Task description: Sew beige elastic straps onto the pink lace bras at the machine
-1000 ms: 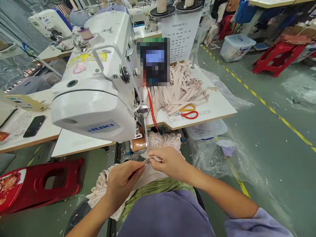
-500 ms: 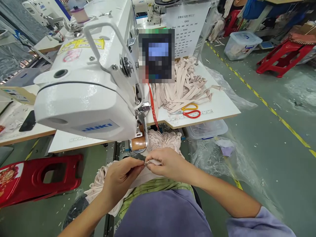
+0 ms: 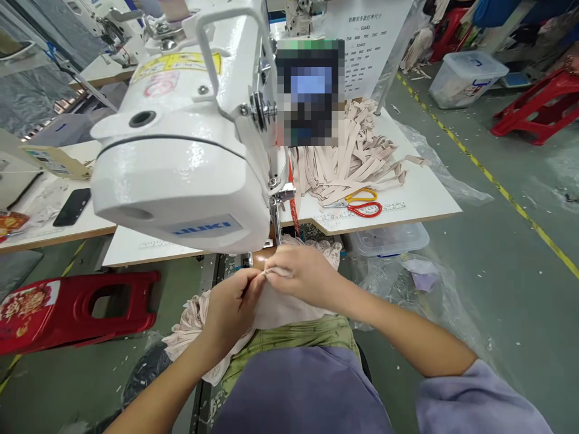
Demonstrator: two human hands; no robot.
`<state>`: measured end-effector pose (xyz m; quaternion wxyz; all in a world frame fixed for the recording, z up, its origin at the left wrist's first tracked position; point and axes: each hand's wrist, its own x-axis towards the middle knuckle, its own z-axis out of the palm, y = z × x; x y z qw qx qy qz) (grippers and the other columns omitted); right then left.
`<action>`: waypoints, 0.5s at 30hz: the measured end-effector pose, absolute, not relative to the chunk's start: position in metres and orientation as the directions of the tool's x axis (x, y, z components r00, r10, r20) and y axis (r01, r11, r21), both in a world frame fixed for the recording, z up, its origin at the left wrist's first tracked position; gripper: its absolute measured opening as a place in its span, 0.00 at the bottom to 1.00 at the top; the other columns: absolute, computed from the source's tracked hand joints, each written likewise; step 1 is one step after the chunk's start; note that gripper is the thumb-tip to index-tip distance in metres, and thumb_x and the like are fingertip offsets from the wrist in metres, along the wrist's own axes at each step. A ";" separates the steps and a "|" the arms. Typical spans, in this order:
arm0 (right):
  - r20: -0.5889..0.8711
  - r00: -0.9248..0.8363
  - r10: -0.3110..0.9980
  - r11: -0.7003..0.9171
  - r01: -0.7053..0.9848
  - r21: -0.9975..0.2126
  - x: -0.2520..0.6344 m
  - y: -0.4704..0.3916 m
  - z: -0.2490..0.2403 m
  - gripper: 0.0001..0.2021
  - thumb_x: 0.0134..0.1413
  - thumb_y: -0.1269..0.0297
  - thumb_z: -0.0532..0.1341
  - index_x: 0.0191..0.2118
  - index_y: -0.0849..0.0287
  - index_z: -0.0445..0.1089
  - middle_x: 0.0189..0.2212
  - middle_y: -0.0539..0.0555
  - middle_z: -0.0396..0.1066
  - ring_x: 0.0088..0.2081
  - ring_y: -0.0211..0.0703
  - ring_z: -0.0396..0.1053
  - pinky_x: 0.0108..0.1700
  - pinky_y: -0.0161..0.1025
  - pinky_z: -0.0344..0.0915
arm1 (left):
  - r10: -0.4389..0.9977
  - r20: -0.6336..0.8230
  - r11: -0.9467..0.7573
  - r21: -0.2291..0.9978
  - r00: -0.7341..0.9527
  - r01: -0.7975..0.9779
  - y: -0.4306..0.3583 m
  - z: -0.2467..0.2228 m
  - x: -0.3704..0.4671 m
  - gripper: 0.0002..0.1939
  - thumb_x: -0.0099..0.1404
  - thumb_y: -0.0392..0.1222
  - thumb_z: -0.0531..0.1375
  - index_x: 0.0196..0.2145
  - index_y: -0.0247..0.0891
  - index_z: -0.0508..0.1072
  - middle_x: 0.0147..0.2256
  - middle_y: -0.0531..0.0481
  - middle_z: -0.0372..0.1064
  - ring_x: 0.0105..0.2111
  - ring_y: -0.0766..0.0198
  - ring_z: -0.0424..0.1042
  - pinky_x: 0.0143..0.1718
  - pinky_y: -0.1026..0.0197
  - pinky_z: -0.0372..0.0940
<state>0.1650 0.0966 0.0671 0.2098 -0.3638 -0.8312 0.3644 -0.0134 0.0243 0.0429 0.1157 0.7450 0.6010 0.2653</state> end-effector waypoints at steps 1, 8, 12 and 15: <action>0.048 -0.653 0.756 0.461 0.480 -0.747 0.162 0.103 0.070 0.08 0.54 0.69 0.59 0.25 0.58 0.71 0.24 0.50 0.67 0.28 0.36 0.62 0.30 0.34 0.51 | 0.945 0.301 -0.260 0.448 0.130 0.855 0.027 0.040 -0.017 0.14 0.74 0.44 0.50 0.37 0.38 0.72 0.22 0.55 0.71 0.21 0.67 0.70 0.23 0.66 0.56; 0.040 -0.682 0.731 0.522 0.521 -0.675 0.149 0.118 0.083 0.17 0.49 0.71 0.54 0.18 0.58 0.44 0.17 0.47 0.49 0.22 0.34 0.45 0.27 0.39 0.41 | 0.639 0.569 -0.637 0.016 0.517 0.771 0.040 0.025 -0.048 0.18 0.70 0.29 0.51 0.55 0.34 0.67 0.28 0.51 0.73 0.25 0.65 0.70 0.28 0.63 0.61; 0.057 -0.682 0.729 0.539 0.521 -0.662 0.148 0.118 0.088 0.16 0.48 0.71 0.54 0.19 0.58 0.42 0.17 0.47 0.49 0.22 0.34 0.43 0.26 0.39 0.41 | 0.629 0.546 -0.668 0.017 0.553 0.744 0.043 0.025 -0.054 0.19 0.69 0.30 0.52 0.57 0.33 0.64 0.31 0.50 0.73 0.24 0.64 0.68 0.27 0.60 0.62; 0.068 -0.669 0.740 0.562 0.559 -0.610 0.152 0.116 0.081 0.13 0.50 0.70 0.55 0.19 0.58 0.52 0.19 0.49 0.55 0.22 0.35 0.48 0.27 0.39 0.44 | 0.663 0.502 -0.642 -0.002 0.556 0.767 0.044 0.029 -0.050 0.16 0.69 0.30 0.51 0.53 0.32 0.65 0.26 0.52 0.71 0.23 0.64 0.68 0.26 0.60 0.61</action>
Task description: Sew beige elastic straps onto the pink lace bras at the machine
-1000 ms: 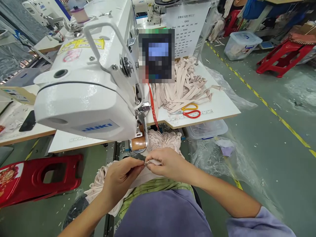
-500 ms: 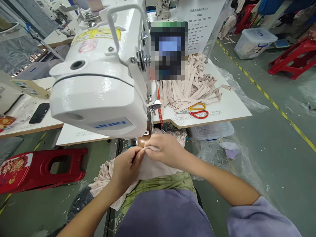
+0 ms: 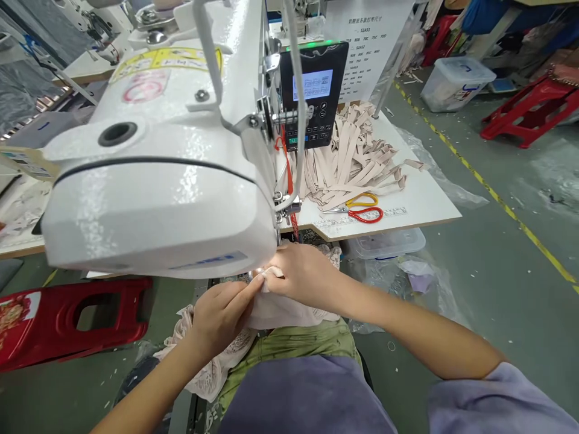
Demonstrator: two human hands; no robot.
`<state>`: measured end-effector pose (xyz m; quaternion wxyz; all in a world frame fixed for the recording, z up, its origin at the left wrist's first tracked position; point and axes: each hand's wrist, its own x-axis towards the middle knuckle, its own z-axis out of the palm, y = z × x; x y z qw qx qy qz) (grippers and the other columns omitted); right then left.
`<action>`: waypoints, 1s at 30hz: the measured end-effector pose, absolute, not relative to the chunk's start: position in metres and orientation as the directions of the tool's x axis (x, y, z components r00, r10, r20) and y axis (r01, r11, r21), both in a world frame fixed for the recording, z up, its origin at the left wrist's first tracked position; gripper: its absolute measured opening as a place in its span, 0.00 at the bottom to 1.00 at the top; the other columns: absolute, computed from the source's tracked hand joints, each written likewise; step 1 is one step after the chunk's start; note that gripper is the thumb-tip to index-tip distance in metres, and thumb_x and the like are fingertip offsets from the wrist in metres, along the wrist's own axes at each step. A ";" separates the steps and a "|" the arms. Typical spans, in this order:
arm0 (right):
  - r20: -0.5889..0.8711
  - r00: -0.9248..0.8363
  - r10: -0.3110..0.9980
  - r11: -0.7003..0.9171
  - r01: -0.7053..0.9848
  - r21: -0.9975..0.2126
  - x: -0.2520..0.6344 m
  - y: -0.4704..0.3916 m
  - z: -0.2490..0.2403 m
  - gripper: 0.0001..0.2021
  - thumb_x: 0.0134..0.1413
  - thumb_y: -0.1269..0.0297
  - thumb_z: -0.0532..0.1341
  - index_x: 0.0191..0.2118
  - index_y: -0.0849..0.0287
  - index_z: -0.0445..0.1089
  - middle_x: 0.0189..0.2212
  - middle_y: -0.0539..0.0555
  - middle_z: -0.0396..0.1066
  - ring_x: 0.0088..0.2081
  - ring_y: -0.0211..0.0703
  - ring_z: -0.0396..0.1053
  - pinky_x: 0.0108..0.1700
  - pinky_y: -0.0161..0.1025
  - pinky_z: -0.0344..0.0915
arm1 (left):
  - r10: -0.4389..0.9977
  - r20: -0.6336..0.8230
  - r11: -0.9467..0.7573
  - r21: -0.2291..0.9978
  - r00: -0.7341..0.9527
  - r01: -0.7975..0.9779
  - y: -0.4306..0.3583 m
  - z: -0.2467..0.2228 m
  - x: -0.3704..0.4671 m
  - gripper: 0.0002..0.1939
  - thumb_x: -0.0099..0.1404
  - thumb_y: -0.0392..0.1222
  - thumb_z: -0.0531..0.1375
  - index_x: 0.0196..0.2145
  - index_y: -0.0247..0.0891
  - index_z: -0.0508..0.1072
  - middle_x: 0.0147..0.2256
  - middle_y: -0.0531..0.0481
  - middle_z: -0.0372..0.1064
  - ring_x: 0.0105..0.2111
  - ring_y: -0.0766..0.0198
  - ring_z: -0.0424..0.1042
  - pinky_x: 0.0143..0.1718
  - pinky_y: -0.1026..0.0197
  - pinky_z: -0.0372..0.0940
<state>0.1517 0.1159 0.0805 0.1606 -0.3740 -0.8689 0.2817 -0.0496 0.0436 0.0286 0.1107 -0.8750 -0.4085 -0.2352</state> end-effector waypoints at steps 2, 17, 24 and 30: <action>0.135 -0.629 0.765 0.582 0.586 -0.564 0.156 0.110 0.068 0.11 0.56 0.66 0.56 0.23 0.57 0.63 0.23 0.52 0.62 0.26 0.40 0.57 0.30 0.39 0.52 | 0.704 0.455 -0.599 -0.032 0.545 0.800 0.043 0.033 -0.044 0.15 0.69 0.30 0.49 0.51 0.34 0.67 0.22 0.54 0.66 0.21 0.64 0.66 0.22 0.60 0.57; 0.457 -0.376 0.806 0.590 0.578 -0.565 0.162 0.077 0.020 0.11 0.64 0.64 0.54 0.43 0.52 0.74 0.32 0.54 0.71 0.33 0.41 0.69 0.34 0.37 0.65 | 0.572 0.340 -0.785 -0.036 0.747 0.618 0.073 0.041 -0.069 0.22 0.64 0.25 0.47 0.53 0.40 0.64 0.21 0.57 0.65 0.17 0.69 0.60 0.17 0.62 0.40; 0.229 -0.256 0.939 0.324 0.437 -0.839 0.163 0.066 0.000 0.16 0.62 0.62 0.56 0.55 0.52 0.64 0.41 0.57 0.72 0.29 0.40 0.69 0.29 0.38 0.69 | 0.682 0.362 -0.669 -0.043 0.636 0.742 0.056 0.053 -0.039 0.16 0.65 0.28 0.47 0.47 0.36 0.66 0.18 0.56 0.63 0.15 0.65 0.61 0.17 0.62 0.48; 0.315 -0.390 0.865 0.473 0.427 -0.771 0.167 0.096 0.017 0.18 0.58 0.68 0.56 0.53 0.52 0.71 0.53 0.59 0.70 0.56 0.52 0.67 0.54 0.49 0.70 | 0.754 0.381 -0.531 -0.129 0.536 0.838 0.044 0.053 -0.017 0.15 0.63 0.27 0.49 0.46 0.31 0.67 0.20 0.52 0.68 0.15 0.61 0.66 0.17 0.59 0.54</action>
